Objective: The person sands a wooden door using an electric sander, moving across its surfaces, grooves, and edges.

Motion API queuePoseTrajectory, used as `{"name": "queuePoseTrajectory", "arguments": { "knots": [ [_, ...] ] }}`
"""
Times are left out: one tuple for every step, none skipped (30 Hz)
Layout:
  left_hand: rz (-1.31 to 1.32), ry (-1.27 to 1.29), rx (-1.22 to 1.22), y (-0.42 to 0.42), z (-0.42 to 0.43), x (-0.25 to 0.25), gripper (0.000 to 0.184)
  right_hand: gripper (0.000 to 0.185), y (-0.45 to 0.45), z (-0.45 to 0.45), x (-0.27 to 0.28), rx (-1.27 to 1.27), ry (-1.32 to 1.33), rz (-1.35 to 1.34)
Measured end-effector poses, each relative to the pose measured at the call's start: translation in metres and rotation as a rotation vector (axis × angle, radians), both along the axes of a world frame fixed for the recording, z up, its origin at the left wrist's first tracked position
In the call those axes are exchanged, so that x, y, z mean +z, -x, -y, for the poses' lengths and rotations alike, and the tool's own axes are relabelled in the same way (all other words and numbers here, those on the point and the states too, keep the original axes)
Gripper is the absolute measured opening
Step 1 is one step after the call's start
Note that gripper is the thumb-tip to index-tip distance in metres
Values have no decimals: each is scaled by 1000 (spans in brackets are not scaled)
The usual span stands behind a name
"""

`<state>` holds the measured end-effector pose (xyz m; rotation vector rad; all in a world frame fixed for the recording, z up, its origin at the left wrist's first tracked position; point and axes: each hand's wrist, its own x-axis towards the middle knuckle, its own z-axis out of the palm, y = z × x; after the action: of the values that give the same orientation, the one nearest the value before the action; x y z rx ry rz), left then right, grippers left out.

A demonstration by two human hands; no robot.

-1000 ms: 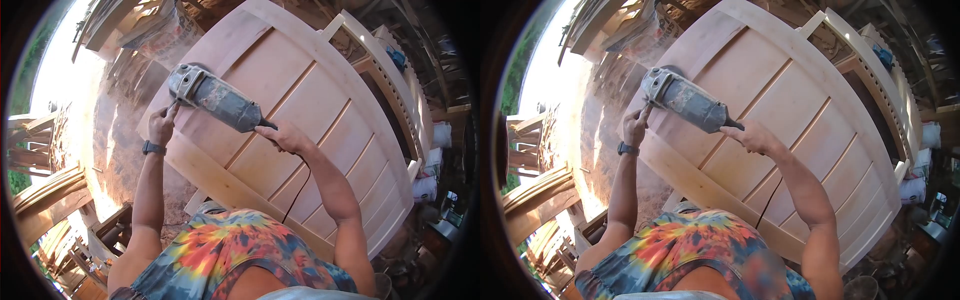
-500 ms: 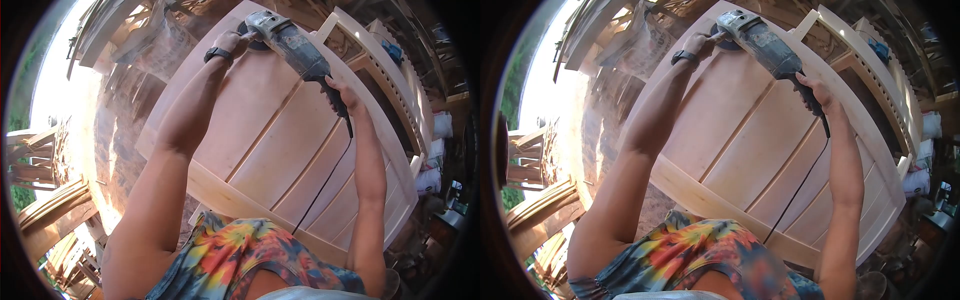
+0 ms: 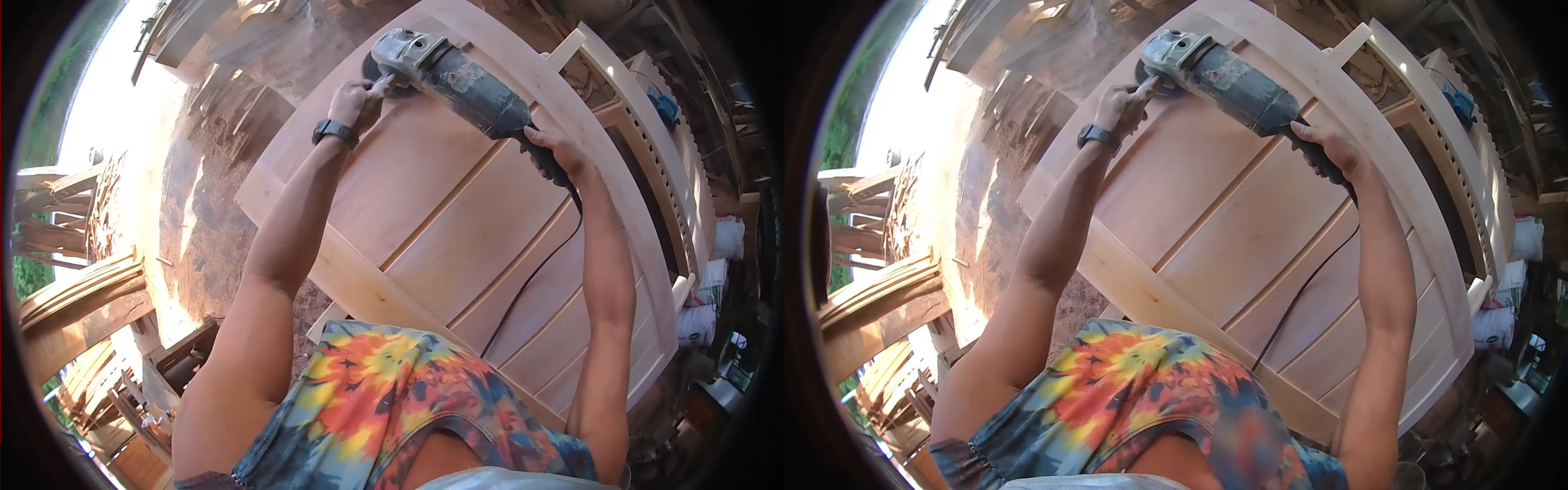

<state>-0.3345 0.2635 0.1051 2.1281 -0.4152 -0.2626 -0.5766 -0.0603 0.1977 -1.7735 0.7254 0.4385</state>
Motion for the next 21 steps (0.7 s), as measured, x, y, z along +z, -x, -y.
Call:
{"name": "queuePoseTrajectory", "arguments": {
  "knots": [
    [6,13,25,15,-27,-6,63,52,0,-14,-2,58,-4,-2],
    [13,26,48,34,-55,-7,63,51,0,-28,-6,125,-29,5],
    [21,11,72,53,-82,-3,61,52,0,-45,-9,164,-40,12],
    [27,-5,95,73,-108,2,60,51,1,-66,-9,189,-67,25],
    [-88,-18,189,94,-131,9,59,52,0,-85,-9,243,-58,0],
    [-202,-28,281,114,-151,15,58,53,-2,-99,-19,303,-59,-14],
    [-228,0,337,131,-172,17,56,54,-2,-118,-20,350,-35,-24],
    [-257,28,393,148,-195,16,54,57,-3,-138,-23,392,-43,-17],
    [-212,7,420,161,-217,11,52,58,-3,-158,-21,441,-57,-39],
    [-164,-12,446,173,-239,6,50,60,-2,-175,-36,502,-35,-13],
    [-213,16,473,181,-260,4,50,64,-3,-195,-27,568,23,-36],
    [-265,42,496,188,-278,2,50,68,-5,-209,-36,623,60,-53],
    [-263,49,487,190,-291,1,50,70,-8,-221,-30,665,89,-92],
    [-288,27,520,192,-302,-1,50,70,-10,-227,-31,657,95,-93],
    [-312,3,556,192,-302,2,50,70,-12,-231,-34,679,106,-61],
    [-310,7,551,189,-298,1,50,70,-13,-232,-36,703,115,-28],
    [-293,17,544,183,-295,0,51,70,-14,-228,-36,681,100,-10],
    [-277,25,537,174,-288,1,51,70,-14,-221,-35,677,103,-9],
    [-204,35,488,162,-276,0,52,69,-11,-211,-34,611,92,2],
    [-205,35,484,150,-265,0,52,68,-8,-200,-34,545,81,12],
    [-245,8,447,140,-244,11,52,64,-6,-186,-35,517,102,-24]
  ]
}}
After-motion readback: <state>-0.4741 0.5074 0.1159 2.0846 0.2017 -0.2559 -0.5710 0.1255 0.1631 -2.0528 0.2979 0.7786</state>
